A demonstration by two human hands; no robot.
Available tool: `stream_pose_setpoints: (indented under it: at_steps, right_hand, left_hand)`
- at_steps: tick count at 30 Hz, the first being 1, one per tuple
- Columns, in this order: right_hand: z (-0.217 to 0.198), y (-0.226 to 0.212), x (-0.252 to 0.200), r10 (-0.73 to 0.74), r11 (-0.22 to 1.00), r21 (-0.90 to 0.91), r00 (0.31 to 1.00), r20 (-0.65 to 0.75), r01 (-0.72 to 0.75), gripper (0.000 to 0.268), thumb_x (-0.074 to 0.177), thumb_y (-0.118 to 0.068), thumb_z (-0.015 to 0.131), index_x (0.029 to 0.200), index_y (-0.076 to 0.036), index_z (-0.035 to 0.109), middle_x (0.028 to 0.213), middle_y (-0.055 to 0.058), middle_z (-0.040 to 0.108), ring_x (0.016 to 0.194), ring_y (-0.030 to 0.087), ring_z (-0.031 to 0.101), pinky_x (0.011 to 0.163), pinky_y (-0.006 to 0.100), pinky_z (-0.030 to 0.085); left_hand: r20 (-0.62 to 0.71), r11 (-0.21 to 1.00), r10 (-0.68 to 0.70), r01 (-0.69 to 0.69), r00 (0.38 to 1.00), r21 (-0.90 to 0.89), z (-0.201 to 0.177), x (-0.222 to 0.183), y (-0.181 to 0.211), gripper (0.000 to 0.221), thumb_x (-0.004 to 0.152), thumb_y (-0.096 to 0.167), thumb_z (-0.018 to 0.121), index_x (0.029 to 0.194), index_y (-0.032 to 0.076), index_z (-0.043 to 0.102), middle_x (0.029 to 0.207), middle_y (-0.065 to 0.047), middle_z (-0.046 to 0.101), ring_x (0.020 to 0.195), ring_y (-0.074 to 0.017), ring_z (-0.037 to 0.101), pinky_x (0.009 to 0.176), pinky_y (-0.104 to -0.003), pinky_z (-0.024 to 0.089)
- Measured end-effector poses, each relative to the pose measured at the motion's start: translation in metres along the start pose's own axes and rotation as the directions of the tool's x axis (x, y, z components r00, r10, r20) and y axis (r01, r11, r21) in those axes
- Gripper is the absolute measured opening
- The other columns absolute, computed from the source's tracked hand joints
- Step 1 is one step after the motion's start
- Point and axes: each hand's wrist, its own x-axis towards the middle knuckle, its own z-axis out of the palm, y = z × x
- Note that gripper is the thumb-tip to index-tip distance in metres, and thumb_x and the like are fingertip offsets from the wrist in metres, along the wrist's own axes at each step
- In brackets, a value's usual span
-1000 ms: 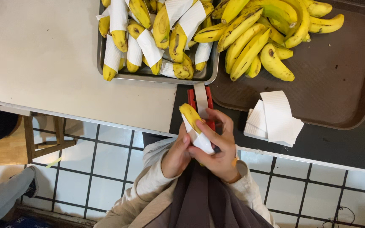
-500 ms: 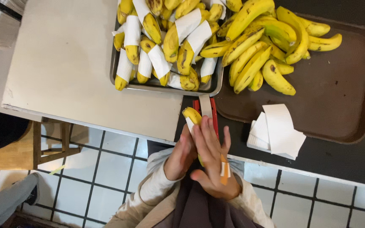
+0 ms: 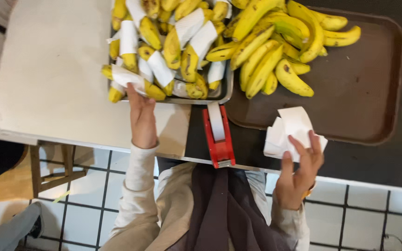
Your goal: The person wraps bananas in white paper by hand and secures each wrap with tape from a red dispenser, then places the wrapped items onto a metal tray.
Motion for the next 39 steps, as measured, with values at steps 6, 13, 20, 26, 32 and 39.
stream_pose_setpoints:
  at_steps: [6,13,20,26,32,39]
  right_hand:
    - [-0.015,0.072,0.000,-0.019,0.972,-0.233,0.984,-0.176,-0.023,0.040,0.088,-0.019,0.067,0.122,-0.003,0.055,0.123,0.016,0.038,0.109,0.034,0.036,0.097,0.041,0.025]
    - [-0.011,0.098,0.003,0.035,0.906,-0.408,0.981,-0.192,-0.112,0.066,0.064,-0.032,0.087,0.115,0.000,0.059,0.102,0.018,0.047,0.092,0.037,0.045,0.084,0.045,0.037]
    - [-0.007,0.098,0.003,0.024,0.880,-0.455,0.970,-0.243,-0.136,0.047,0.068,-0.036,0.087,0.100,-0.007,0.067,0.088,0.007,0.052,0.082,0.025,0.047,0.075,0.037,0.035]
    - [-0.010,0.107,0.004,-0.080,0.900,-0.434,0.960,-0.269,-0.047,0.029,0.075,-0.026,0.087,0.084,-0.008,0.066,0.073,0.005,0.056,0.071,0.025,0.049,0.073,0.036,0.038]
    - [-0.018,0.124,0.002,-0.140,0.913,-0.407,0.939,-0.312,0.001,0.013,0.081,-0.017,0.085,0.084,-0.012,0.073,0.075,0.001,0.060,0.071,0.019,0.052,0.076,0.031,0.041]
    - [-0.023,0.099,0.003,0.118,0.993,0.031,0.911,-0.395,-0.115,0.015,0.093,-0.009,0.073,0.092,0.005,0.066,0.075,0.015,0.059,0.065,0.020,0.053,0.064,0.029,0.044]
  left_hand:
    - [0.243,0.924,0.086,-0.168,0.966,0.342,-0.013,-0.007,-0.015,0.082,0.095,0.011,0.053,0.144,0.004,-0.012,0.145,-0.020,-0.025,0.133,-0.0330,-0.025,0.107,-0.051,-0.018]
    - [0.173,0.697,0.116,-0.204,0.978,0.688,-0.016,-0.017,-0.044,0.101,0.085,0.017,0.066,0.143,-0.001,-0.015,0.144,-0.028,-0.021,0.129,-0.0445,-0.025,0.100,-0.059,-0.018]
    - [0.189,0.628,0.216,-0.284,0.958,0.724,0.010,-0.012,-0.030,0.098,0.085,0.011,0.063,0.139,-0.007,-0.017,0.142,-0.032,-0.022,0.128,-0.0459,-0.027,0.105,-0.055,-0.017]
    - [0.131,0.625,0.226,-0.247,0.965,0.740,0.017,-0.012,-0.041,0.107,0.079,0.009,0.070,0.139,-0.008,-0.017,0.141,-0.034,-0.022,0.131,-0.0472,-0.021,0.105,-0.057,-0.014]
    - [-0.006,0.765,0.319,-0.254,0.948,0.592,0.026,-0.025,-0.032,0.104,0.079,-0.001,0.066,0.143,0.001,-0.016,0.143,-0.028,-0.024,0.136,-0.0408,-0.017,0.109,-0.053,-0.012]
    - [0.004,0.758,0.414,-0.348,0.910,0.552,0.032,-0.039,-0.027,0.104,0.077,-0.007,0.064,0.146,0.008,-0.011,0.146,-0.020,-0.017,0.137,-0.0351,-0.012,0.111,-0.051,-0.010]
